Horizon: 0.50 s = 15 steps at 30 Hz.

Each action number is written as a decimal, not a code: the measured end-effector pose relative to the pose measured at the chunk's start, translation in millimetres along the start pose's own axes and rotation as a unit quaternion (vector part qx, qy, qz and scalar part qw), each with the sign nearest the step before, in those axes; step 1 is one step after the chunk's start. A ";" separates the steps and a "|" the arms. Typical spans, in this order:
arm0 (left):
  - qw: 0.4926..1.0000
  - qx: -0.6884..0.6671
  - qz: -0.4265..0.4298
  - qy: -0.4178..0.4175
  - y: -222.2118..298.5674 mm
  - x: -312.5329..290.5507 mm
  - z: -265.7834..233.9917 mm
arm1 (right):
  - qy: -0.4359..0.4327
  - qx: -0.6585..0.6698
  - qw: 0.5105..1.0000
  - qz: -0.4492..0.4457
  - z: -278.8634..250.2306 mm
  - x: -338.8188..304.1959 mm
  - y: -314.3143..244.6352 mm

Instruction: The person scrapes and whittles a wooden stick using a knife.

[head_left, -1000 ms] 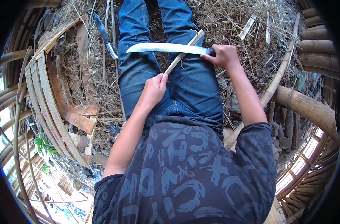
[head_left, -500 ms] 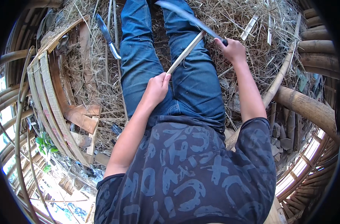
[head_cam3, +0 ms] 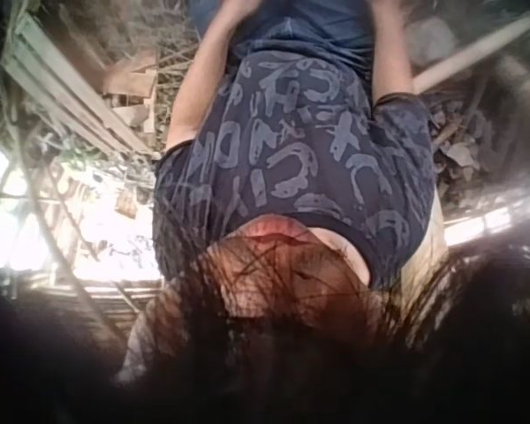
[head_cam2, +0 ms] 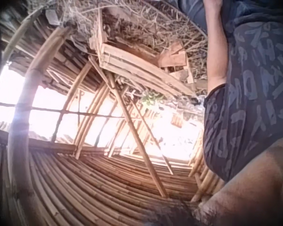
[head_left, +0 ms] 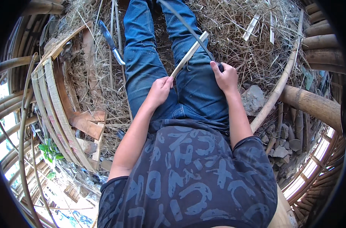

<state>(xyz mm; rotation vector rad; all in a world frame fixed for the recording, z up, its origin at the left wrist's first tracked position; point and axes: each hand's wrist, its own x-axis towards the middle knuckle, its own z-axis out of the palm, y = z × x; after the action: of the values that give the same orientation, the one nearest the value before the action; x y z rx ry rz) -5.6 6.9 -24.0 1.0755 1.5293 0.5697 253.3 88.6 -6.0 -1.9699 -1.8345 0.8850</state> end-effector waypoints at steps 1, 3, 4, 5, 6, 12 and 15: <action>0.999 -0.034 -0.019 -0.015 0.7 0.6 -1.2 | -0.007 -0.012 1.000 -0.006 -3.0 -1.0 -0.9; 0.996 -0.067 -0.042 -0.031 12.4 0.0 -1.2 | -0.014 -0.033 0.999 -0.034 -7.6 1.5 -8.6; 0.991 -0.103 -0.069 -0.044 19.5 -0.3 -0.2 | -0.025 -0.058 0.996 -0.064 -7.8 3.6 -12.3; 0.992 -0.100 -0.066 -0.047 17.8 1.9 2.1 | -0.020 -0.056 0.996 -0.062 -5.6 5.5 -16.1; 0.996 -0.078 -0.030 -0.026 13.7 4.3 4.8 | -0.026 -0.090 0.990 -0.105 -2.9 9.5 -22.2; 1.000 -0.018 0.019 0.011 -2.3 10.4 8.9 | -0.069 -0.248 0.944 -0.205 7.0 47.2 -26.2; 0.999 0.008 0.037 0.032 -1.9 7.0 7.4 | -0.073 -0.251 0.940 -0.217 13.8 52.4 -20.5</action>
<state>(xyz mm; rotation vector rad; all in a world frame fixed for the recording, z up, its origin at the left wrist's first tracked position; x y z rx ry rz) 1.0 10.6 -31.0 1.1400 1.5572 0.6503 228.2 139.8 -16.0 -1.6513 -2.6513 0.4628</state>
